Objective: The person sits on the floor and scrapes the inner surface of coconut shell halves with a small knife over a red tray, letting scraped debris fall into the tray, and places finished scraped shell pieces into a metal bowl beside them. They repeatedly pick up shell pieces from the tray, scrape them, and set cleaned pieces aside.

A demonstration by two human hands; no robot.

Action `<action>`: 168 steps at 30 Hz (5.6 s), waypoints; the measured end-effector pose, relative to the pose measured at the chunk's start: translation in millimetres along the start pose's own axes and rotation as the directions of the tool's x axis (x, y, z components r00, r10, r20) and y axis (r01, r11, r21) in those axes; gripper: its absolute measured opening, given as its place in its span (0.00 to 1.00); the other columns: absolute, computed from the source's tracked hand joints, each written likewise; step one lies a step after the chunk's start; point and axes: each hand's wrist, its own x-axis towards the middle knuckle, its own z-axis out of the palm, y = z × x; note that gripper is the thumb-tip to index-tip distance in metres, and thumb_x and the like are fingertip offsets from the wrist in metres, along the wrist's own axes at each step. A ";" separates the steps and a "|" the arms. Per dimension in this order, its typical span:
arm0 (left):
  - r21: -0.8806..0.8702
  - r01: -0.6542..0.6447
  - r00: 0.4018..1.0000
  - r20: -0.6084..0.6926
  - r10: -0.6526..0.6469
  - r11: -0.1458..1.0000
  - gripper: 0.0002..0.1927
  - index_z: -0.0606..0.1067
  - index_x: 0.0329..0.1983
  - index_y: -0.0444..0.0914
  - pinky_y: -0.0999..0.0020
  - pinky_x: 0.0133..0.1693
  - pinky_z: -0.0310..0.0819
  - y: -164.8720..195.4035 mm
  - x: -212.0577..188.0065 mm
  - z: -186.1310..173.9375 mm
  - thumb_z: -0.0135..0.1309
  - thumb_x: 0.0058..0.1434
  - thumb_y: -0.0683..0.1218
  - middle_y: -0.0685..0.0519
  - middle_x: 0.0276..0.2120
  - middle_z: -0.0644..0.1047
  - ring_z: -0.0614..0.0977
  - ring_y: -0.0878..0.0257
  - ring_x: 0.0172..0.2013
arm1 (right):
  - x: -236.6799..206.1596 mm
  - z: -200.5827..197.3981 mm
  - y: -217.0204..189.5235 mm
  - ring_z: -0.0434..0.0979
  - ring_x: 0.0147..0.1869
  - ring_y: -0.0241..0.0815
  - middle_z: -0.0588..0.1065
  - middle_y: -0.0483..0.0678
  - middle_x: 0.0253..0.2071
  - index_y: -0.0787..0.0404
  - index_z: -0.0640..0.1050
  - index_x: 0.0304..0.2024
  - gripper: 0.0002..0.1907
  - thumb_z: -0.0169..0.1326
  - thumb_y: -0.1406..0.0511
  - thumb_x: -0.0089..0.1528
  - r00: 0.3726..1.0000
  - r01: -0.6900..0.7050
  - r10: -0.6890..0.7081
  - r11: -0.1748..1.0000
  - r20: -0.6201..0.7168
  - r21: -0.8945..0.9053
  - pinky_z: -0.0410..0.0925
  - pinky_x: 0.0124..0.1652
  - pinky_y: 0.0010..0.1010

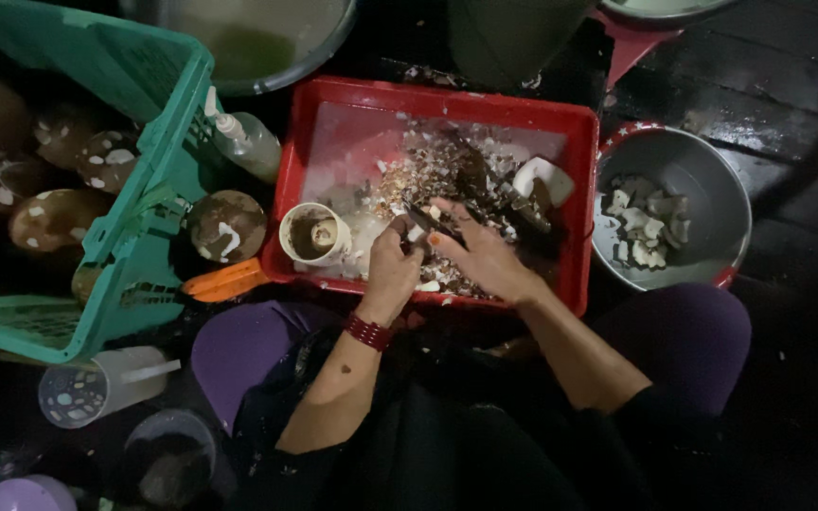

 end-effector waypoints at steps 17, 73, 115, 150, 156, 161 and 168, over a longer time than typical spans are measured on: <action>0.116 -0.256 0.962 -0.065 0.264 0.960 0.15 0.73 0.48 0.33 0.59 0.40 0.77 11.9 -20.4 21.7 0.62 0.59 0.37 0.42 0.39 0.81 0.83 0.51 0.40 | 7.6 10.4 8.7 0.77 0.33 0.48 0.78 0.54 0.31 0.65 0.79 0.46 0.27 0.47 0.47 0.71 0.984 -0.135 0.139 0.990 -0.114 0.046 0.70 0.36 0.40; -0.220 0.109 0.994 0.029 -0.105 0.969 0.11 0.80 0.39 0.32 0.73 0.35 0.77 27.1 -4.9 -13.8 0.58 0.53 0.32 0.53 0.32 0.82 0.80 0.70 0.32 | -7.0 -8.0 -42.0 0.81 0.50 0.59 0.80 0.59 0.41 0.40 0.52 0.76 0.38 0.43 0.44 0.65 0.969 -0.179 0.214 0.954 0.128 -0.240 0.68 0.51 0.47; -0.500 0.384 0.918 0.296 -0.264 0.776 0.07 0.77 0.40 0.28 0.71 0.30 0.73 -3.6 -4.3 -2.1 0.55 0.58 0.32 0.53 0.30 0.77 0.76 0.67 0.26 | -2.6 11.0 -14.7 0.81 0.37 0.62 0.77 0.64 0.28 0.66 0.79 0.36 0.30 0.52 0.44 0.64 0.980 -0.150 0.101 0.941 -0.170 -0.302 0.72 0.39 0.47; -0.521 0.399 0.911 0.321 -0.259 0.755 0.18 0.77 0.52 0.32 0.70 0.34 0.80 -23.4 19.4 -15.9 0.56 0.57 0.34 0.49 0.37 0.81 0.83 0.62 0.32 | 18.5 -14.5 50.7 0.62 0.25 0.42 0.71 0.53 0.35 0.64 0.71 0.58 0.29 0.41 0.46 0.70 0.877 -0.465 0.477 0.810 0.060 0.358 0.58 0.22 0.39; -0.515 0.435 0.900 0.273 -0.339 0.739 0.19 0.75 0.55 0.36 0.70 0.34 0.79 -22.7 27.9 -16.0 0.56 0.59 0.37 0.52 0.38 0.79 0.81 0.63 0.32 | 17.5 -27.5 35.3 0.66 0.25 0.33 0.77 0.51 0.47 0.52 0.67 0.69 0.31 0.44 0.47 0.68 0.860 -0.483 0.495 0.868 -0.125 0.111 0.63 0.22 0.30; -0.576 0.445 0.896 0.282 -0.344 0.686 0.11 0.73 0.48 0.38 0.73 0.33 0.77 -21.2 22.7 -13.2 0.53 0.61 0.40 0.56 0.35 0.76 0.78 0.65 0.31 | 13.3 -33.4 20.3 0.71 0.24 0.35 0.80 0.53 0.47 0.51 0.68 0.70 0.32 0.49 0.48 0.66 0.867 -0.480 0.483 0.876 -0.120 0.054 0.66 0.22 0.30; -0.636 0.387 0.922 0.283 -0.264 0.668 0.08 0.73 0.44 0.38 0.71 0.33 0.78 -25.1 20.9 -5.6 0.49 0.62 0.41 0.57 0.35 0.73 0.77 0.67 0.33 | 19.9 -20.1 23.3 0.79 0.34 0.45 0.77 0.53 0.52 0.52 0.70 0.68 0.32 0.54 0.51 0.63 0.871 -0.489 0.486 0.872 -0.070 -0.032 0.75 0.38 0.39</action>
